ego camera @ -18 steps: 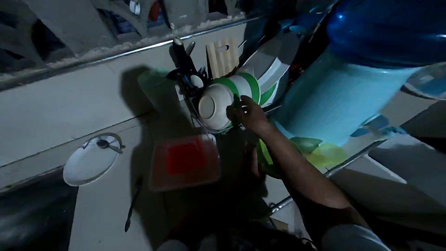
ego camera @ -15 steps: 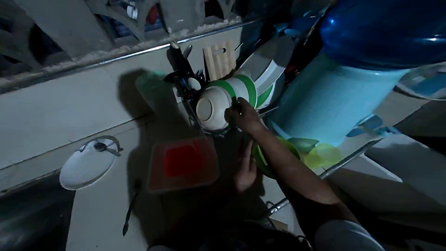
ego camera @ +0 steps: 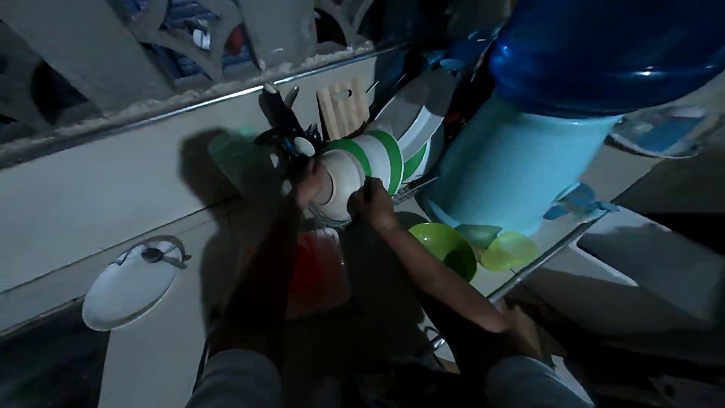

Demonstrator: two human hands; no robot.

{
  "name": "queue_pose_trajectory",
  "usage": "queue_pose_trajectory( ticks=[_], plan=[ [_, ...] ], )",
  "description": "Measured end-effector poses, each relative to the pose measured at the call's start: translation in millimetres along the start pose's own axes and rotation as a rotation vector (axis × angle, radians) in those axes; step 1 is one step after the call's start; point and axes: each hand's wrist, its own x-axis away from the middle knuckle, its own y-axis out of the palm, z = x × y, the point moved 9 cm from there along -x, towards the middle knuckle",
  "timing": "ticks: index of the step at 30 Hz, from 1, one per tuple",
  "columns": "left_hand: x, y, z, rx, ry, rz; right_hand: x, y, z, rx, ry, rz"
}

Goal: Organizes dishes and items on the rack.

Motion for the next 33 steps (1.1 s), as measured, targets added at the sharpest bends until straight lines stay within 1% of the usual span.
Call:
queue_pose_trajectory(
  ticks=[3,5,7,8,11,13,15,17,19,21,22,23,26,28,29,31,33],
  plan=[
    [-4.6,3.3,-2.2,0.069,-0.052,0.048,-6.7,-5.2,3.6,0.009,0.070,0.002],
    [-5.5,2.3,3.6,-0.008,-0.053,0.095,-9.4,-6.2,1.0,-0.003,0.060,-0.002],
    [-2.8,1.5,10.9,-0.069,-0.065,0.118,-11.4,-4.1,-3.0,-0.081,0.035,-0.022],
    [-1.7,1.1,12.2,-0.080,-0.072,0.122,-12.0,-1.6,-3.1,-0.155,0.041,-0.031],
    [0.6,0.2,13.4,-0.084,-0.080,0.112,-12.0,8.8,2.7,-0.506,0.100,-0.040],
    [3.9,-2.9,16.3,-0.103,-0.075,0.102,-14.2,13.3,4.6,-0.684,0.086,-0.041],
    [5.1,-9.9,21.2,-0.115,-0.055,0.114,-17.8,11.9,5.4,-0.799,0.051,-0.018],
    [9.2,-19.0,29.6,-0.060,-0.023,0.150,-21.3,6.9,7.7,-0.900,0.030,0.011],
    [9.6,-27.9,38.4,-0.004,0.044,0.198,-26.2,1.6,11.0,-1.017,0.005,0.016],
    [13.8,-33.4,54.8,-0.059,0.108,0.200,-28.1,-5.7,13.6,-1.133,-0.023,0.009],
    [17.6,-34.9,63.9,-0.082,0.120,0.201,-26.6,-12.4,13.7,-1.165,-0.035,0.011],
    [22.7,-35.6,71.9,-0.047,0.112,0.206,-23.3,-21.8,12.8,-1.175,-0.054,0.010],
    [49.8,-23.6,93.3,0.227,0.032,0.154,0.9,-68.1,4.0,-1.044,-0.188,-0.006],
    [73.4,-4.7,109.7,0.337,0.086,0.131,29.8,-106.7,-4.1,-0.850,-0.319,-0.005],
    [85.6,7.3,115.0,0.410,0.117,0.117,47.9,-124.6,-9.3,-0.719,-0.406,-0.008],
    [106.9,35.1,119.4,0.606,0.093,0.042,90.5,-151.1,-21.8,-0.374,-0.626,-0.004],
    [118.5,63.2,119.4,0.736,0.037,-0.065,134.6,-156.6,-26.9,0.043,-0.789,0.023]
  ],
)
